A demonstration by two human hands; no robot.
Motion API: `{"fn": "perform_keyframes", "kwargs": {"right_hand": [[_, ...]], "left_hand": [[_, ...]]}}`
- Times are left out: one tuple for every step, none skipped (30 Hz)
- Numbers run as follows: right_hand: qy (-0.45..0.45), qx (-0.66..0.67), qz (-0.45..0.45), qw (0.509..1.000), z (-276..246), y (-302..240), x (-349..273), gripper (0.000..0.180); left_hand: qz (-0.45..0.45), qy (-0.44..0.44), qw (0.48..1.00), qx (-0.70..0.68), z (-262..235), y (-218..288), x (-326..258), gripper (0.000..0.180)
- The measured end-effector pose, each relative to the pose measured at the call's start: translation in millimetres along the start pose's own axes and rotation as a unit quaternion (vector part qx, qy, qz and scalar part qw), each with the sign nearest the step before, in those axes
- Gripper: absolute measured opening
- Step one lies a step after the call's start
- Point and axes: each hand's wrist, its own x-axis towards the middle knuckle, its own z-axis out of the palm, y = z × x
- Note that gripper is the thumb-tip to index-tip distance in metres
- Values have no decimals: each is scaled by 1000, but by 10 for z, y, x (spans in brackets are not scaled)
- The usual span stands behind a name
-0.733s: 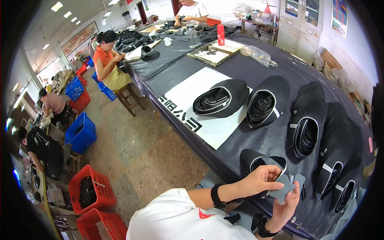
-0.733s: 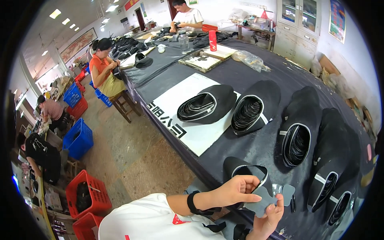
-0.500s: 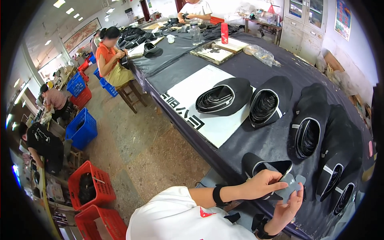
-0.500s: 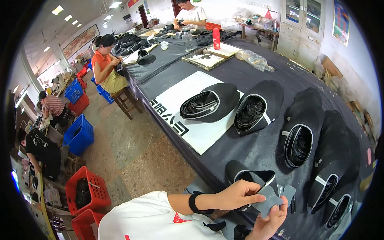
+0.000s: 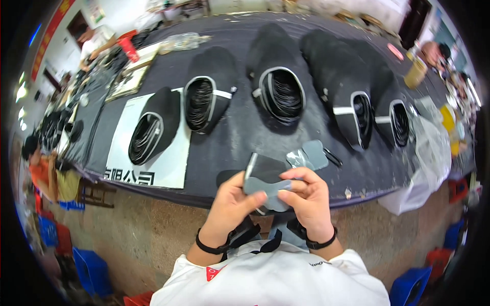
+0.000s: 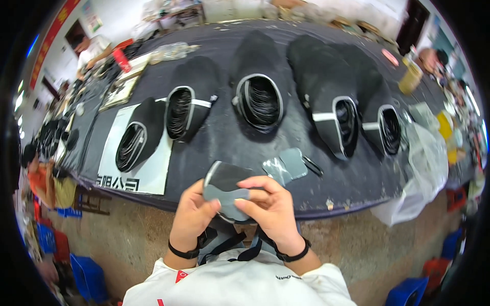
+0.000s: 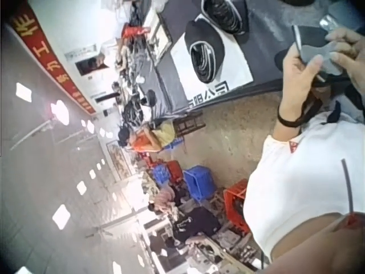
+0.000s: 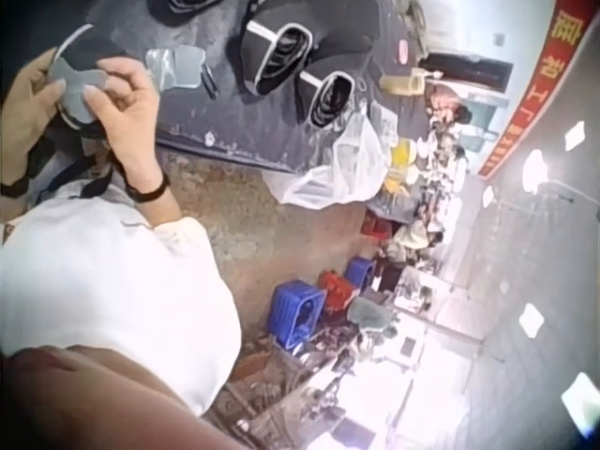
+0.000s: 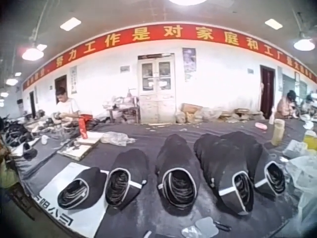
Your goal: Applying clear protective film to the heel sections of shoe uppers in a factory setting.
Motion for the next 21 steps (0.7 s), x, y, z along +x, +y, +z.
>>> {"fn": "perform_keyframes", "kwargs": {"right_hand": [[-21,-24,-3,999,-8,-16,11,28],[-1,-17,-2,1000,-13,-26,18,28],[-14,12,-5,1000,-19,-29,34,25],[-23,43,-9,999,-32,-37,48,23],[2,37,-13,999,-34,-25,74,16],[3,41,-18,999,-45,-24,87,16],[9,31,-6,999,-54,-18,101,13],[26,15,13,999,-62,-13,109,11],[18,7,-7,1000,-63,-5,106,8],[17,12,-6,1000,-57,8,99,8],[21,-2,-19,1000,-47,21,90,7],[25,-18,-32,999,-34,38,84,7],[28,-16,-32,999,-19,52,78,7],[35,-33,-38,998,-1,69,72,8],[43,-46,-45,997,18,83,72,9],[43,-48,-45,997,37,94,75,9],[56,-90,-64,992,50,102,84,9],[70,-138,-68,986,60,101,91,10],[70,-152,-71,983,57,95,102,10],[63,-145,-92,983,53,87,107,10],[69,-54,-76,993,37,68,110,10]], "left_hand": [[0,28,999,-46,9,-11,17,34],[-10,20,999,-43,14,-18,19,34],[4,26,999,-38,17,-22,22,34],[24,26,999,-41,21,-27,21,34],[32,31,998,-41,24,-35,18,35],[20,37,999,-31,29,-41,9,35],[24,35,999,-26,31,-45,-3,36],[31,28,999,-27,34,-48,-14,36],[23,31,999,-19,35,-48,-25,36],[32,24,999,0,34,-46,-32,36],[39,26,999,21,35,-41,-41,37],[37,15,999,20,34,-38,-50,37],[40,12,999,32,31,-33,-53,37],[41,6,998,47,28,-30,-55,37],[40,9,998,45,22,-26,-52,37],[45,-3,997,66,14,-24,-45,36],[60,-15,995,82,9,-28,-38,36],[51,-16,995,86,3,-32,-32,36],[47,-2,997,60,2,-44,-22,36],[44,15,998,34,-3,-51,-18,35],[32,33,999,-12,9,-76,-10,32]]}}
